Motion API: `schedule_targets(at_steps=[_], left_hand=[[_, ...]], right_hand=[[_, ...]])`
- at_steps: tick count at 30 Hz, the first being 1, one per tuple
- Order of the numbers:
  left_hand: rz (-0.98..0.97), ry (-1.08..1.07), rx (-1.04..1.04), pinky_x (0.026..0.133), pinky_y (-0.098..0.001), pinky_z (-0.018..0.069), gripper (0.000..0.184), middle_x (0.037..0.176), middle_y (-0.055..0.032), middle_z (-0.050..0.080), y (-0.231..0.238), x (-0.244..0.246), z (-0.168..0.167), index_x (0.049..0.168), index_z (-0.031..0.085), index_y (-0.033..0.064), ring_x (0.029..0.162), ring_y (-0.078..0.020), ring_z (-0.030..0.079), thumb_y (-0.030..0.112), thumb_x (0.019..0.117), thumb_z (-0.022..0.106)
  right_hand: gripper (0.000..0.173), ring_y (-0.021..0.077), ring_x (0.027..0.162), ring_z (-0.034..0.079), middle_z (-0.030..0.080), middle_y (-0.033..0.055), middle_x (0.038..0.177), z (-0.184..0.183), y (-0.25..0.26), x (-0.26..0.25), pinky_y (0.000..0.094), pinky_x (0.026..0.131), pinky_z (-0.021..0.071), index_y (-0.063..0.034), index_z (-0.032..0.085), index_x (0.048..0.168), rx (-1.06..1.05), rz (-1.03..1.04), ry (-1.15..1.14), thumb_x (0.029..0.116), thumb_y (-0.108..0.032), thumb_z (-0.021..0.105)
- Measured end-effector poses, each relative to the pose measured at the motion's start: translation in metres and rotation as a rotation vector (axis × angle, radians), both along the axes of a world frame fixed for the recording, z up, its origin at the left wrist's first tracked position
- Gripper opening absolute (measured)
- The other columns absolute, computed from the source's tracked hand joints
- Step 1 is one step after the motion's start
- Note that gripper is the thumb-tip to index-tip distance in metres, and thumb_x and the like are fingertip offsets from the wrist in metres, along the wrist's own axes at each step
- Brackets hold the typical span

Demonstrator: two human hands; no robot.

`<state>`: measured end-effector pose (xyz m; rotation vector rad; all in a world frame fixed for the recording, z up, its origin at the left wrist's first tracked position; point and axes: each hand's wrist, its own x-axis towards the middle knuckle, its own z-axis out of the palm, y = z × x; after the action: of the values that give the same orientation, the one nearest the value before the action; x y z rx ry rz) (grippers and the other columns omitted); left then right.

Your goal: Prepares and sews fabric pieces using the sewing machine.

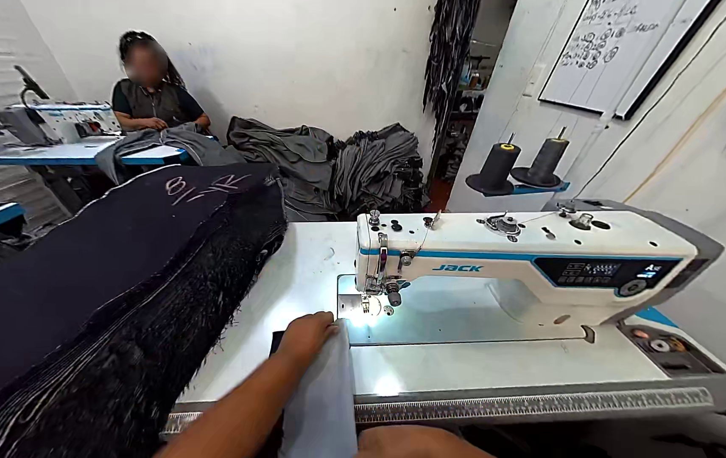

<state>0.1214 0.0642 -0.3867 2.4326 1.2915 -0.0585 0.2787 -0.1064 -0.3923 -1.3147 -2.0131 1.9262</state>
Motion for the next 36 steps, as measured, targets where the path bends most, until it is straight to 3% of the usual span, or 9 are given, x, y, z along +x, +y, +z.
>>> schedule_targets(at_steps=[1,3,5,7,9,12,17,23,36], left_hand=[[0.015,-0.055,0.004,0.104,-0.0544,0.0475,0.044,0.121,-0.0225,0.067,-0.006,0.006,-0.008,0.120,0.065,-0.0040,0.118,-0.0377,0.064,0.034,0.1103,0.047],[-0.028,-0.075,-0.013,0.103,-0.0503,0.0483,0.042,0.119,-0.0206,0.067,-0.010,0.020,-0.009,0.119,0.066,-0.0035,0.117,-0.0348,0.064,0.034,0.1093,0.050],[-0.093,-0.061,-0.048,0.105,-0.0500,0.0473,0.041,0.121,-0.0208,0.066,-0.009,0.034,-0.005,0.121,0.066,-0.0026,0.119,-0.0349,0.063,0.033,0.1091,0.051],[-0.098,-0.035,-0.099,0.108,-0.0510,0.0445,0.039,0.125,-0.0215,0.065,-0.007,0.046,0.002,0.125,0.064,-0.0019,0.122,-0.0356,0.062,0.032,0.1092,0.050],[-0.045,-0.007,-0.165,0.110,-0.0530,0.0409,0.038,0.130,-0.0208,0.064,-0.008,0.054,0.008,0.128,0.063,-0.0009,0.126,-0.0353,0.059,0.030,0.1092,0.051],[0.040,0.002,-0.162,0.110,-0.0517,0.0386,0.037,0.130,-0.0166,0.065,-0.009,0.062,0.007,0.128,0.064,0.0028,0.126,-0.0320,0.059,0.031,0.1099,0.048],[0.031,-0.094,-0.036,0.107,-0.0479,0.0403,0.039,0.125,-0.0141,0.069,0.007,0.061,-0.011,0.123,0.068,0.0034,0.123,-0.0294,0.061,0.033,0.1099,0.047],[0.018,-0.100,-0.017,0.109,-0.0478,0.0400,0.039,0.126,-0.0156,0.068,0.032,0.062,-0.010,0.125,0.068,0.0015,0.125,-0.0304,0.060,0.031,0.1092,0.048],[-0.006,-0.087,-0.009,0.107,-0.0472,0.0402,0.040,0.121,-0.0180,0.069,0.032,0.062,-0.007,0.121,0.069,-0.0011,0.121,-0.0317,0.061,0.031,0.1091,0.048]], right_hand=[[0.042,0.0205,0.065,0.051,0.053,0.0109,0.071,0.007,0.004,0.011,0.0420,0.064,0.0420,0.0039,0.061,0.083,0.104,0.074,-0.145,0.1081,-0.026,0.044],[0.040,0.0408,0.087,0.066,0.067,0.0257,0.087,0.029,0.009,0.024,0.0611,0.080,0.0487,0.0084,0.070,0.093,0.335,0.009,-0.369,0.1031,-0.028,0.057],[0.041,0.0395,0.113,0.065,0.070,0.0212,0.115,0.030,0.020,0.032,0.0587,0.098,0.0474,0.0007,0.072,0.112,0.606,-0.201,-0.454,0.1024,-0.036,0.058],[0.051,0.0358,0.143,0.045,0.057,0.0102,0.149,0.016,0.038,0.041,0.0599,0.116,0.0312,-0.0103,0.065,0.138,0.708,-0.251,-0.518,0.1001,-0.044,0.061],[0.068,0.0350,0.157,0.017,0.035,0.0019,0.166,0.001,0.048,0.049,0.0687,0.121,0.0074,-0.0180,0.049,0.154,0.614,-0.210,-0.594,0.0976,-0.054,0.061],[0.078,0.0336,0.159,0.007,0.027,-0.0023,0.170,-0.007,0.055,0.054,0.0729,0.118,-0.0031,-0.0221,0.041,0.159,0.576,-0.190,-0.614,0.0946,-0.063,0.058],[0.085,0.0356,0.159,0.001,0.022,-0.0023,0.171,-0.008,0.073,0.061,0.0751,0.116,-0.0062,-0.0243,0.037,0.161,0.559,-0.152,-0.608,0.0914,-0.070,0.057],[0.084,0.0365,0.159,0.006,0.028,-0.0011,0.169,-0.011,0.095,0.060,0.0738,0.117,-0.0069,-0.0257,0.042,0.158,0.582,-0.212,-0.583,0.0902,-0.071,0.058],[0.084,0.0369,0.158,0.012,0.035,-0.0030,0.166,-0.020,0.091,0.058,0.0741,0.118,-0.0028,-0.0256,0.048,0.155,0.643,-0.253,-0.578,0.0875,-0.075,0.057]])
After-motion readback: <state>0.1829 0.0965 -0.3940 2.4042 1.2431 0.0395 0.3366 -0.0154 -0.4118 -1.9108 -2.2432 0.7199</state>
